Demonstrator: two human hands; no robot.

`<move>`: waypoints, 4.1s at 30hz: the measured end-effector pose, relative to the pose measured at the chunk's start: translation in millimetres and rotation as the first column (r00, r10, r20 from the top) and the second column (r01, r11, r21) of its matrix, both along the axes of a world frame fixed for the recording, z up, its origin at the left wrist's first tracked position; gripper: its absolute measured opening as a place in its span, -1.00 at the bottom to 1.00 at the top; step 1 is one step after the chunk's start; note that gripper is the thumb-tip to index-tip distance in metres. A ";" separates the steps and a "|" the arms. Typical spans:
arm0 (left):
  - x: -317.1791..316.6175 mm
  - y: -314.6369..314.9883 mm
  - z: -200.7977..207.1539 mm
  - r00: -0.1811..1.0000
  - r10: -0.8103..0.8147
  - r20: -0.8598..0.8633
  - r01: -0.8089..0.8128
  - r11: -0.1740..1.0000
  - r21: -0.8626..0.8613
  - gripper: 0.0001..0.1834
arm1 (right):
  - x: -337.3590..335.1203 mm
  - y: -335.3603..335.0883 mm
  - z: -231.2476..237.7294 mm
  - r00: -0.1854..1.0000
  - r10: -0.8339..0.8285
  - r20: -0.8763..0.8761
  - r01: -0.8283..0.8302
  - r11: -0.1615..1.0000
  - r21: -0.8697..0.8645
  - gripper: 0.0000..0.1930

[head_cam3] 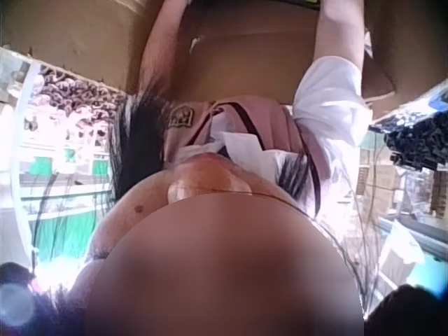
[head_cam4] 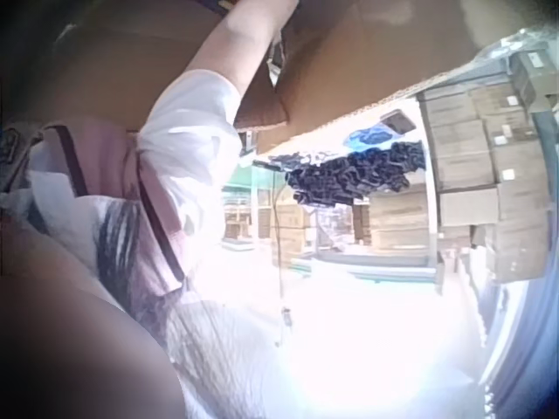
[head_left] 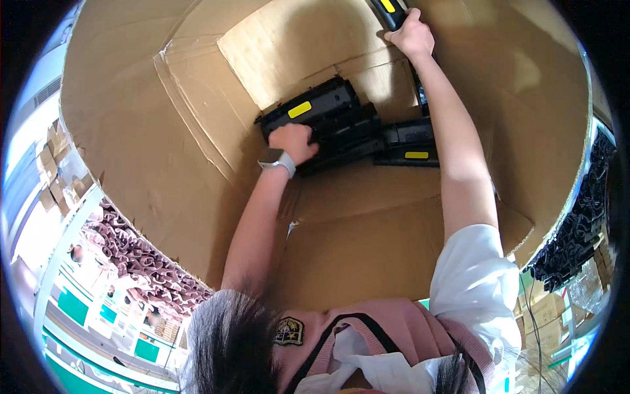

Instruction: Assembling printer cartridge components by installing small parts and fastening them with an electric screwdriver.

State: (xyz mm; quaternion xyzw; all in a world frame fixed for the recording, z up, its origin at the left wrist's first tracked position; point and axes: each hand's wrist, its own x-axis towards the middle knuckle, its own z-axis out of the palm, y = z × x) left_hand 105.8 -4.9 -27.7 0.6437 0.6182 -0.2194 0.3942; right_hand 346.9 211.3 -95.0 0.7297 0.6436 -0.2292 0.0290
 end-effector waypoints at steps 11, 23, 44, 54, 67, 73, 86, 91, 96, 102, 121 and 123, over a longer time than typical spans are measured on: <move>-115.5 56.4 -29.5 0.268 0.643 0.717 -0.959 0.106 0.263 -0.70 | -49.7 -64.9 38.4 0.440 0.559 -0.703 -0.895 0.337 -0.292 -0.41; -20.7 -6.0 -61.9 0.941 0.285 0.182 -0.322 0.919 0.226 0.00 | 13.1 -73.8 -3.2 0.918 0.234 0.321 -0.208 0.972 -0.114 -0.33; -44.0 10.8 -78.8 0.945 0.244 0.218 -0.254 0.967 0.016 0.13 | 33.4 -48.1 44.3 -0.105 0.985 0.136 -0.692 0.026 -0.721 -0.88; -68.9 18.8 -113.6 0.852 0.378 0.362 -0.338 0.926 -0.170 0.19 | 4.0 -28.8 174.9 0.255 0.906 0.339 -0.842 0.380 -0.382 -0.71; -64.4 32.2 -106.1 0.761 0.462 0.456 -0.295 0.872 -0.391 0.20 | -45.1 -150.0 89.2 0.325 0.920 -0.217 -0.929 0.354 0.112 -0.73; -59.9 27.5 -120.1 0.806 0.408 0.429 -0.303 0.907 -0.293 0.28 | 33.0 -121.1 59.3 0.401 0.916 0.000 -0.763 0.335 -0.552 -0.55; -54.5 29.9 -144.2 0.800 0.429 0.420 -0.321 0.897 -0.304 0.13 | 61.4 -63.7 50.2 0.244 0.931 0.273 -0.706 0.363 -0.608 -0.79; -54.3 29.6 -150.5 0.804 0.410 0.430 -0.300 0.905 -0.303 0.10 | 6.3 -29.5 112.5 0.470 0.878 -0.085 -0.853 0.428 -0.299 -0.67; -48.9 37.4 -135.8 0.837 0.408 0.364 -0.292 0.896 -0.333 0.12 | -32.6 -117.3 92.1 0.311 0.786 -0.535 -0.947 0.207 -0.245 -0.67; -55.5 32.5 -136.8 0.775 0.402 0.487 -0.296 0.913 -0.282 0.31 | -43.5 -176.5 71.4 0.182 0.829 -0.529 -0.982 0.177 -0.060 -0.69; -51.1 36.3 -146.0 0.833 0.376 0.405 -0.279 0.919 -0.278 0.14 | 55.8 -150.1 47.5 0.495 0.797 -0.346 -0.470 -0.090 -0.878 -0.22; -52.5 36.1 -146.1 0.833 0.383 0.399 -0.288 0.916 -0.280 0.14 | 51.8 -128.5 61.1 0.485 0.810 -0.330 -0.404 -0.127 -0.906 -0.28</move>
